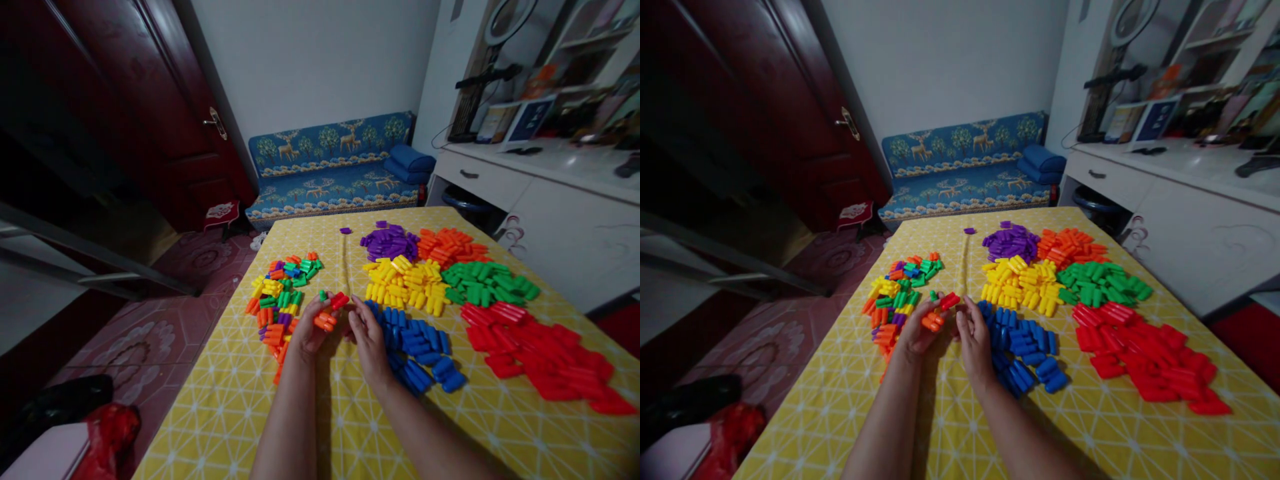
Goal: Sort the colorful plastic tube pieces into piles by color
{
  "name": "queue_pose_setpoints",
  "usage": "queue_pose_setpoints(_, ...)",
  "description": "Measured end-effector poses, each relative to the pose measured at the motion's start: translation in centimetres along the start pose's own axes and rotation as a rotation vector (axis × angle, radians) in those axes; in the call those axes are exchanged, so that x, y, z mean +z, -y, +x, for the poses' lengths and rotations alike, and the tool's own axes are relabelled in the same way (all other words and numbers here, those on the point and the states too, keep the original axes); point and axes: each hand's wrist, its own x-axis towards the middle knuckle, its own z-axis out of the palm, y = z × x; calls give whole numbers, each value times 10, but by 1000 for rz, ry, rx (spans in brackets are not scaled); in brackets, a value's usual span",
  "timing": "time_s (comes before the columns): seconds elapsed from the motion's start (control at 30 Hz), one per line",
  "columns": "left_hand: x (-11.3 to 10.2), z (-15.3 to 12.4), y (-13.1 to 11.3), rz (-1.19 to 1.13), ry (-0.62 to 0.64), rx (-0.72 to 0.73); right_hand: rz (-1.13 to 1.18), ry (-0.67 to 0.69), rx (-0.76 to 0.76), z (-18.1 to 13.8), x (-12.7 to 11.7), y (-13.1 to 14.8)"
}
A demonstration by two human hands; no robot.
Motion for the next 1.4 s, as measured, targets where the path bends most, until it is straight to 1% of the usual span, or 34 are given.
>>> queue_pose_setpoints(0.1, -1, 2, 0, 18, 34, -4, -22, -4, -65, -2, 1, 3)
queue_pose_setpoints(0.2, 0, 3, -1, 35, 101, -37, -105, -4, -114, -3, 0, 3)
queue_pose_setpoints(0.27, 2, 2, -1, 33, 116, -62, -145, 11, -133, -4, 0, 1)
queue_pose_setpoints(0.37, 2, 1, -1, 51, 138, -72, -133, 25, -155, -4, 0, 0)
queue_pose_setpoints(0.47, 3, 0, 0, 106, 176, -65, -113, -7, -180, -2, 0, -1)
queue_pose_setpoints(0.63, 5, 0, 2, 176, 188, -69, -89, -76, -219, 0, 0, -4)
queue_pose_setpoints(0.73, 5, 0, 2, 206, 200, -66, -87, -109, -236, -3, 0, 3)
queue_pose_setpoints(0.8, 6, 0, 2, 237, 189, -51, -90, -125, -245, -5, -5, 17)
queue_pose_setpoints(0.87, 6, 1, 1, 268, 180, -29, -115, -197, -286, -4, -20, 35)
queue_pose_setpoints(0.93, 6, 1, 1, 286, 178, -11, -175, -330, -353, 2, -48, 54)
queue_pose_setpoints(0.97, 7, 1, 1, 287, 178, -5, -213, -404, -384, 7, -68, 62)
queue_pose_setpoints(1.03, 8, 1, 2, 277, 174, -2, -310, -535, -419, 17, -117, 71)
queue_pose_setpoints(1.13, 10, 2, 4, 266, 168, -12, -516, -709, -433, 27, -193, 72)
queue_pose_setpoints(1.17, 11, 2, 5, 266, 164, -15, -612, -766, -440, 27, -213, 70)
queue_pose_setpoints(1.2, 11, 2, 5, 269, 163, -15, -723, -802, -458, 27, -229, 68)
queue_pose_setpoints(1.23, 11, 2, 6, 272, 164, -13, -837, -833, -495, 26, -238, 67)
queue_pose_setpoints(1.27, 11, 2, 6, 275, 163, -10, -941, -846, -544, 24, -241, 66)
queue_pose_setpoints(1.3, 11, 2, 7, 281, 166, -11, -1022, -844, -602, 22, -238, 66)
queue_pose_setpoints(1.33, 11, 3, 7, 287, 171, -14, -1066, -831, -664, 20, -230, 66)
queue_pose_setpoints(1.4, 9, 3, 7, 301, 189, -29, -1031, -739, -744, 17, -200, 67)
